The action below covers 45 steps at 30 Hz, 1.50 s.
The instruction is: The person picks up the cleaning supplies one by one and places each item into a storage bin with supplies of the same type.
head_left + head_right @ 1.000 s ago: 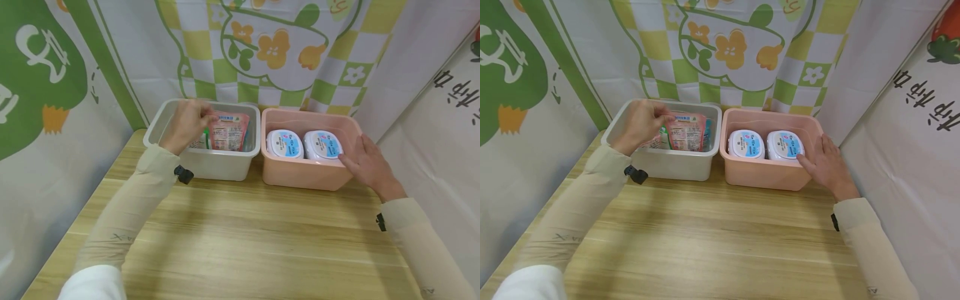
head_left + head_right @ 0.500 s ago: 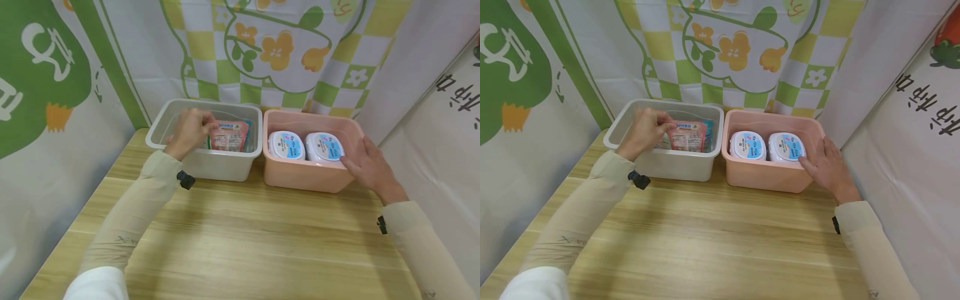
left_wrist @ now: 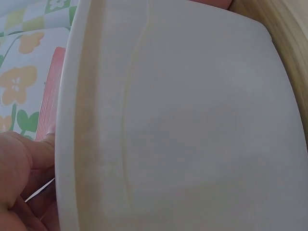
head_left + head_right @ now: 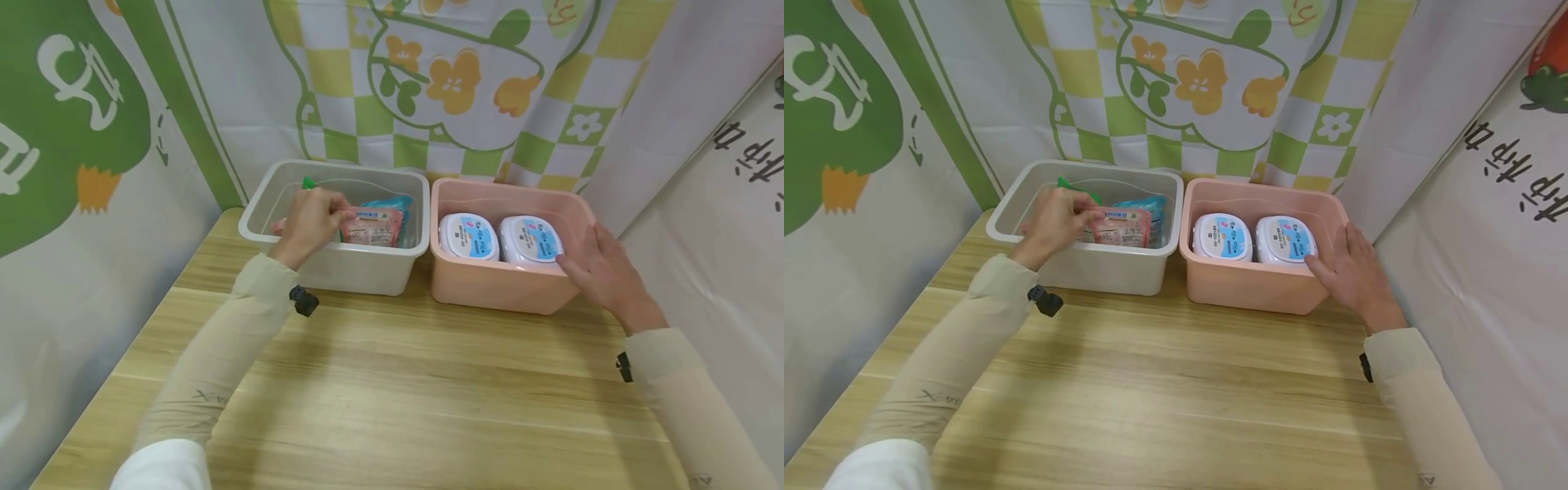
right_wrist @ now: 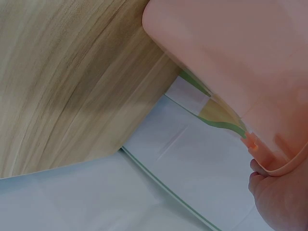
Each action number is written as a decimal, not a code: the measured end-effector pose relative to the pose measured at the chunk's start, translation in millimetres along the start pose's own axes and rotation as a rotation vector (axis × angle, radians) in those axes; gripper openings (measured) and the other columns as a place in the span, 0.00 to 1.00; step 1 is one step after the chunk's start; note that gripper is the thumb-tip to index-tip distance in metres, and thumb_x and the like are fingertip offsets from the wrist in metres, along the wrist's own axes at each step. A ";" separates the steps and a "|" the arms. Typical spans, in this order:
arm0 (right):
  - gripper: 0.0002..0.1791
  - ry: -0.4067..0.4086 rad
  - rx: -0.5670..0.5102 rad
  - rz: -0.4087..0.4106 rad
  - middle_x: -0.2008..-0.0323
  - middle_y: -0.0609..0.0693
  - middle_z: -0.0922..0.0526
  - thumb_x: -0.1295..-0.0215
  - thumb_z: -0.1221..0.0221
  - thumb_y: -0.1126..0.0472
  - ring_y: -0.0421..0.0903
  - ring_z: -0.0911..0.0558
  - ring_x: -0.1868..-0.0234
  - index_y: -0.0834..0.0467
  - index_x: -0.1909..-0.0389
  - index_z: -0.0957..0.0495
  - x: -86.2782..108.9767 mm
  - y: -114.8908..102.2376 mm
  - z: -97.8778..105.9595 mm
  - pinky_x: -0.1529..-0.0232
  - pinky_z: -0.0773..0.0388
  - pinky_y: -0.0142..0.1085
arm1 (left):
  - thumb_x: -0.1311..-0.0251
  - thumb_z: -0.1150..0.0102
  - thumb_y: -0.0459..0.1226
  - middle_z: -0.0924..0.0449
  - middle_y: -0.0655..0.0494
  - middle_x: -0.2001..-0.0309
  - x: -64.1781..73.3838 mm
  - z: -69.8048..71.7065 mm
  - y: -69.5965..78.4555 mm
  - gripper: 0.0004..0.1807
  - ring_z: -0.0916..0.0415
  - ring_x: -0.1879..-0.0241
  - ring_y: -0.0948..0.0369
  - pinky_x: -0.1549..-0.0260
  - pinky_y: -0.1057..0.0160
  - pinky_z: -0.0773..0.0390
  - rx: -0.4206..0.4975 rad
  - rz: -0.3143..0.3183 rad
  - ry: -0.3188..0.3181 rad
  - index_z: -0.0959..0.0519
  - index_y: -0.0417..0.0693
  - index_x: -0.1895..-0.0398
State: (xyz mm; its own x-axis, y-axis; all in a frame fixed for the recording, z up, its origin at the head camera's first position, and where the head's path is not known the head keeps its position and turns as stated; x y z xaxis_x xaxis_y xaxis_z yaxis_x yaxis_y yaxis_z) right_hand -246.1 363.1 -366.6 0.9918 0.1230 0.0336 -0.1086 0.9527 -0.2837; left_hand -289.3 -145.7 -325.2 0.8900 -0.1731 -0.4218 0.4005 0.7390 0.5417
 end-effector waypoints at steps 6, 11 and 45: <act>0.57 0.002 0.008 -0.001 0.18 0.73 0.76 0.21 0.63 0.29 0.75 0.65 0.17 0.70 0.20 0.77 -0.9 0.7 -0.5 0.21 0.61 0.73 | 0.35 0.28 0.37 0.08 0.45 0.67 1.1 -3.9 -5.2 0.08 0.30 0.76 0.57 0.74 0.61 0.34 -0.023 0.006 -0.016 0.09 0.41 0.68; 0.57 -0.003 0.008 -0.008 0.18 0.72 0.76 0.21 0.62 0.29 0.76 0.65 0.17 0.68 0.19 0.78 -2.0 2.6 -1.8 0.23 0.60 0.75 | 0.36 0.27 0.38 0.08 0.47 0.67 1.5 -6.1 -7.7 0.07 0.25 0.73 0.56 0.70 0.60 0.30 -0.052 0.029 -0.034 0.09 0.43 0.67; 0.57 -0.004 -0.006 -0.015 0.18 0.73 0.76 0.21 0.62 0.30 0.77 0.65 0.18 0.69 0.19 0.77 -0.6 1.1 -0.5 0.23 0.58 0.75 | 0.34 0.28 0.39 0.08 0.47 0.66 -8.9 -20.9 -7.8 0.07 0.16 0.68 0.51 0.64 0.51 0.18 -0.111 0.098 -0.196 0.09 0.46 0.68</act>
State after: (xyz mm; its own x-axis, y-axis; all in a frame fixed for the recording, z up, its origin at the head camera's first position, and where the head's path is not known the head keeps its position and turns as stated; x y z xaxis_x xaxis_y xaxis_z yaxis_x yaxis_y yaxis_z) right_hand -246.7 363.9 -367.5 0.9931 0.1097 0.0415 -0.0932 0.9528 -0.2889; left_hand -304.9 -136.3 -340.9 0.9529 -0.2120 -0.2167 0.2936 0.8238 0.4850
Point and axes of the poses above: each hand's wrist, its own x-axis away from the middle knuckle, its own z-axis out of the back of the hand, y = z × x, the point moved 3 cm from there along -x, towards the middle knuckle
